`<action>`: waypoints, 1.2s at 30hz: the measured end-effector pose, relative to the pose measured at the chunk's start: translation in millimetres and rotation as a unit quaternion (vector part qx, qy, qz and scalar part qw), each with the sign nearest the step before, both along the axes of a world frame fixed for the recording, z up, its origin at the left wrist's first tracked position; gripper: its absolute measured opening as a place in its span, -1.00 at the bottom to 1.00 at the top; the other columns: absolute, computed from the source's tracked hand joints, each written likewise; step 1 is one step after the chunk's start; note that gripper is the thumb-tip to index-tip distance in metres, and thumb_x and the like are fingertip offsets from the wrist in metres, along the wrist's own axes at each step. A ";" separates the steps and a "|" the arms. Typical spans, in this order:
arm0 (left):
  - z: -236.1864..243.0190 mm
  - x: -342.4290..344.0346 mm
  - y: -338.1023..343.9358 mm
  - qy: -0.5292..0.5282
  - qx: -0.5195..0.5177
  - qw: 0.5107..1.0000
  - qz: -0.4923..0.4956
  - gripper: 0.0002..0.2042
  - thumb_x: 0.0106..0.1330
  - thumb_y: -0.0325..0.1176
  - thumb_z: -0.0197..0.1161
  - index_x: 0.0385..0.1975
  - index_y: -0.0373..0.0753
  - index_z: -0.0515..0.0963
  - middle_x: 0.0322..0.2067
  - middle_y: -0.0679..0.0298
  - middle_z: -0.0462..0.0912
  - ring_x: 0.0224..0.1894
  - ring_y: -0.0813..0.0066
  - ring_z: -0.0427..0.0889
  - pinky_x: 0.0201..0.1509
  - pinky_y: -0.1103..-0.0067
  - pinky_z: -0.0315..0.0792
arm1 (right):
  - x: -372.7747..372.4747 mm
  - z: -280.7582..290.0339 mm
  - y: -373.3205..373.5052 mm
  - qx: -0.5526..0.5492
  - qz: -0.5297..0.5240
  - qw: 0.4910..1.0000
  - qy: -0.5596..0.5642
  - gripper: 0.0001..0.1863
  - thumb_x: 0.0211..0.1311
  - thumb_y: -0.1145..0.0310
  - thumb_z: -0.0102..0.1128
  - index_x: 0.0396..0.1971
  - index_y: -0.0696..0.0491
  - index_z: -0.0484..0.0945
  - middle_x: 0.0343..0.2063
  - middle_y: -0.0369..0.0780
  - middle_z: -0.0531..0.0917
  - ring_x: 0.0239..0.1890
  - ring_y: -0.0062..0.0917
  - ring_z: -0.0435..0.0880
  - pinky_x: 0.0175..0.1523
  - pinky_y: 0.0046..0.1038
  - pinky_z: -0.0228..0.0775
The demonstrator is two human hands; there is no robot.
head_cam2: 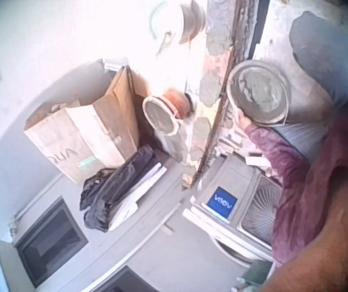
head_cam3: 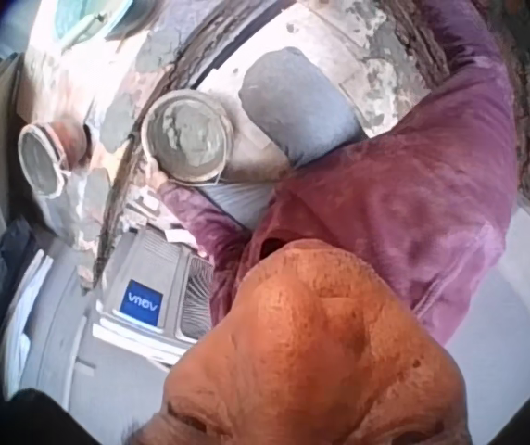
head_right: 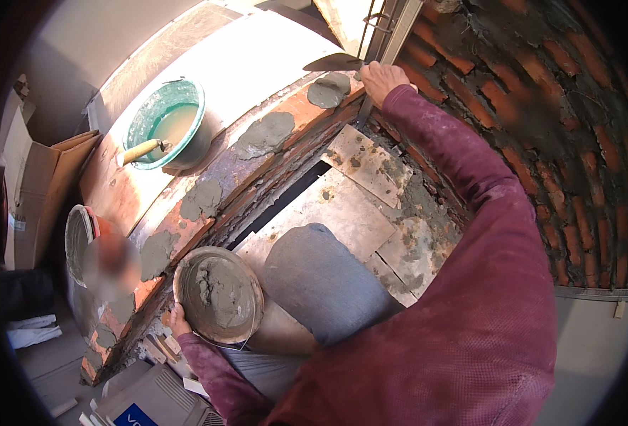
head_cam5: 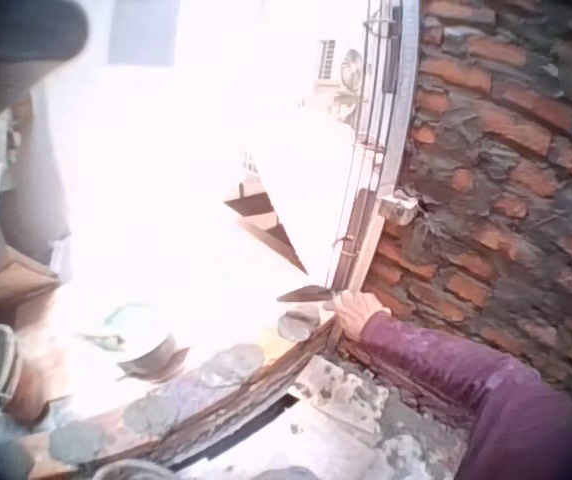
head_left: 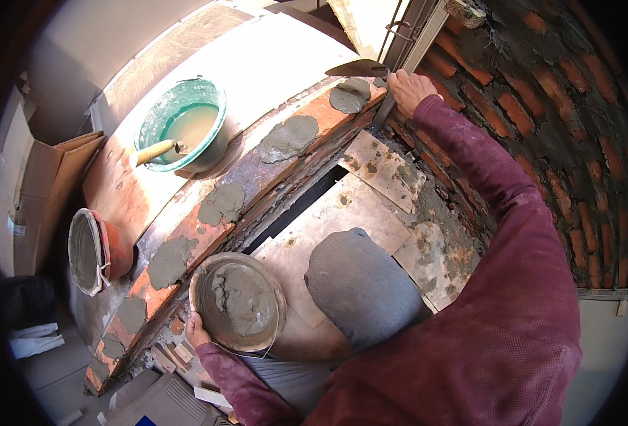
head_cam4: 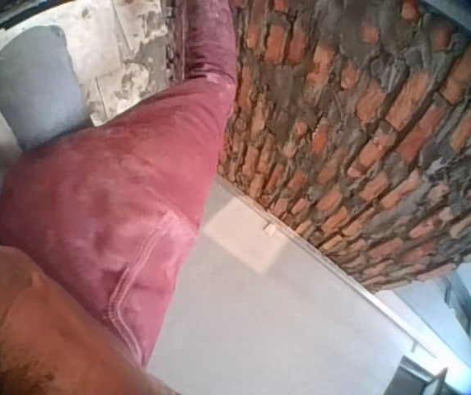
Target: The person lays bricks along a ledge using mortar. They apply mortar with a trowel, place bricks onto the mortar, and use the trowel to scrape away excess material and level the bricks.
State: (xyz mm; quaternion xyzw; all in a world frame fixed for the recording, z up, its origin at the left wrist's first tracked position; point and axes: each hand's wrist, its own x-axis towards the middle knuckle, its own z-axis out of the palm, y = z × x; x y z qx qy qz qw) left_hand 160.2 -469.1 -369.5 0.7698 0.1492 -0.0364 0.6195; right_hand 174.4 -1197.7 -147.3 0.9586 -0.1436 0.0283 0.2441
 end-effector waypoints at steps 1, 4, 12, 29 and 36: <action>-2.2 0.3 1.6 0.011 0.021 1.000 0.002 -0.69 0.41 -0.15 0.25 -0.53 -0.21 0.60 -0.48 0.48 0.60 -0.42 0.76 0.41 -0.29 0.71 0.29 | 11.8 6.0 -6.5 -0.056 0.035 0.997 -0.046 -0.85 0.32 0.39 -0.01 -0.26 0.05 0.55 -0.30 -0.21 0.66 -0.21 -0.37 0.73 -0.27 -0.30 0.56; -14.1 3.2 8.3 0.046 0.041 0.998 0.011 -0.62 0.43 -0.05 0.19 -0.45 -0.26 0.64 -0.42 0.42 0.61 -0.36 0.70 0.44 -0.22 0.68 0.32 | 74.7 4.9 -15.4 -0.183 -0.025 0.982 0.042 -0.90 0.24 0.33 0.10 -0.31 -0.02 0.57 -0.40 -0.37 0.69 -0.29 -0.48 0.72 -0.30 -0.33 0.43; -41.5 0.5 46.5 0.104 0.022 0.991 0.079 -0.39 0.41 0.17 0.07 -0.06 -0.40 0.60 -0.20 0.26 0.64 -0.19 0.51 0.53 -0.03 0.54 0.40 | 69.0 21.5 -37.2 -0.039 0.066 0.990 0.120 -0.84 0.08 0.30 0.14 -0.47 0.06 0.61 -0.39 -0.16 0.73 -0.25 -0.29 0.73 -0.22 -0.22 0.52; 12.6 -15.5 26.7 0.192 0.012 0.972 0.134 -0.44 0.32 0.22 0.17 0.02 -0.17 0.56 -0.25 0.31 0.63 -0.28 0.39 0.61 -0.35 0.52 0.48 | -10.9 -272.2 185.7 0.824 -0.321 0.297 -0.360 -0.69 0.44 0.02 -0.08 -0.26 -0.01 0.35 -0.68 -0.29 0.37 -0.75 -0.55 0.41 -0.67 -0.41 0.38; 71.7 -54.8 40.2 0.104 0.328 0.932 -0.113 -0.52 0.39 0.02 0.18 -0.02 -0.35 0.54 -0.07 0.07 0.58 -0.08 0.26 0.58 -0.07 0.46 0.43 | -36.8 -226.4 183.9 0.890 -0.283 0.066 -0.352 -0.61 0.46 -0.08 -0.13 -0.40 -0.07 0.28 -0.68 -0.31 0.33 -0.71 -0.54 0.33 -0.61 -0.42 0.26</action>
